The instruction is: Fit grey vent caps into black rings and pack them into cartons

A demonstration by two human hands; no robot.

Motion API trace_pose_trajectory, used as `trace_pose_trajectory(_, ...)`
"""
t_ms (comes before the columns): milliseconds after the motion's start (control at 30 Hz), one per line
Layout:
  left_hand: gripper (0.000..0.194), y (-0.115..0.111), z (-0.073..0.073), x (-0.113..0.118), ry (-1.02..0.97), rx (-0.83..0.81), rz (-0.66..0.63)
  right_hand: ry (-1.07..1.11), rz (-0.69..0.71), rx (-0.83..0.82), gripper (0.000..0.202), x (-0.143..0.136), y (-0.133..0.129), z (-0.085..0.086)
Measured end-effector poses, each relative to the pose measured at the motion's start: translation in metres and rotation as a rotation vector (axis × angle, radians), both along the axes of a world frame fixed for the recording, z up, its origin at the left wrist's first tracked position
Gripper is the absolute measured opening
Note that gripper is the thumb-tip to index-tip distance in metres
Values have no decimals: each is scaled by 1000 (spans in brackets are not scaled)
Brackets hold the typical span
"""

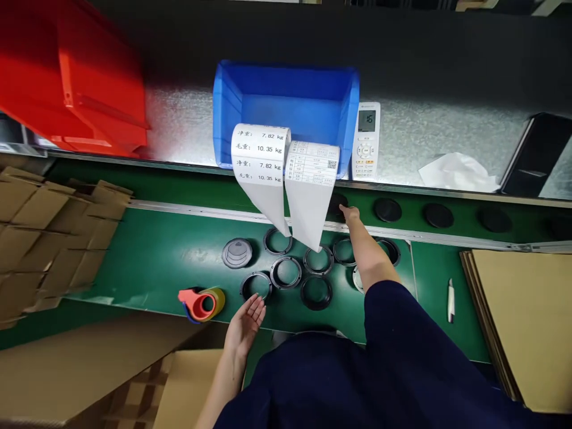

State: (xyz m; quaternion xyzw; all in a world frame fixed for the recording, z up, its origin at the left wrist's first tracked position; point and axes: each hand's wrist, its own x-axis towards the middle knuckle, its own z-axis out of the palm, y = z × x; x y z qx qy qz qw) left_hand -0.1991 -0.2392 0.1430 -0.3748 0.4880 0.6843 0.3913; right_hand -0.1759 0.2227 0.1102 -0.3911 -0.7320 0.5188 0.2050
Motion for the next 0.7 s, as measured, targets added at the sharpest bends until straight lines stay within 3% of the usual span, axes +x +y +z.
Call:
trace_pose_trajectory(133,22,8,10,13,54,7,-36,114,-147,-454,32,15,-45,-1)
trace_pose_trajectory(233,21,20,14,29,77,50,-61,191,-119,-748,46,47,-121,3)
trace_pose_trajectory(367,40,34,22,53,204,350,-65,208,120,-1078,43,96,-248,19)
trace_pose_trajectory(467,46,30,33,61,308,488,29,204,433,-1205,51,119,-307,36)
trace_pose_trajectory(533,46,19,45,63,366,473,119,181,574,-992,54,122,-317,46)
trace_pose_trajectory(633,54,-1,64,68,380,487,140,263,607,-262,58,111,-302,62)
trace_pose_trajectory(700,63,-9,75,75,354,532,104,355,709,143,56,101,-291,72)
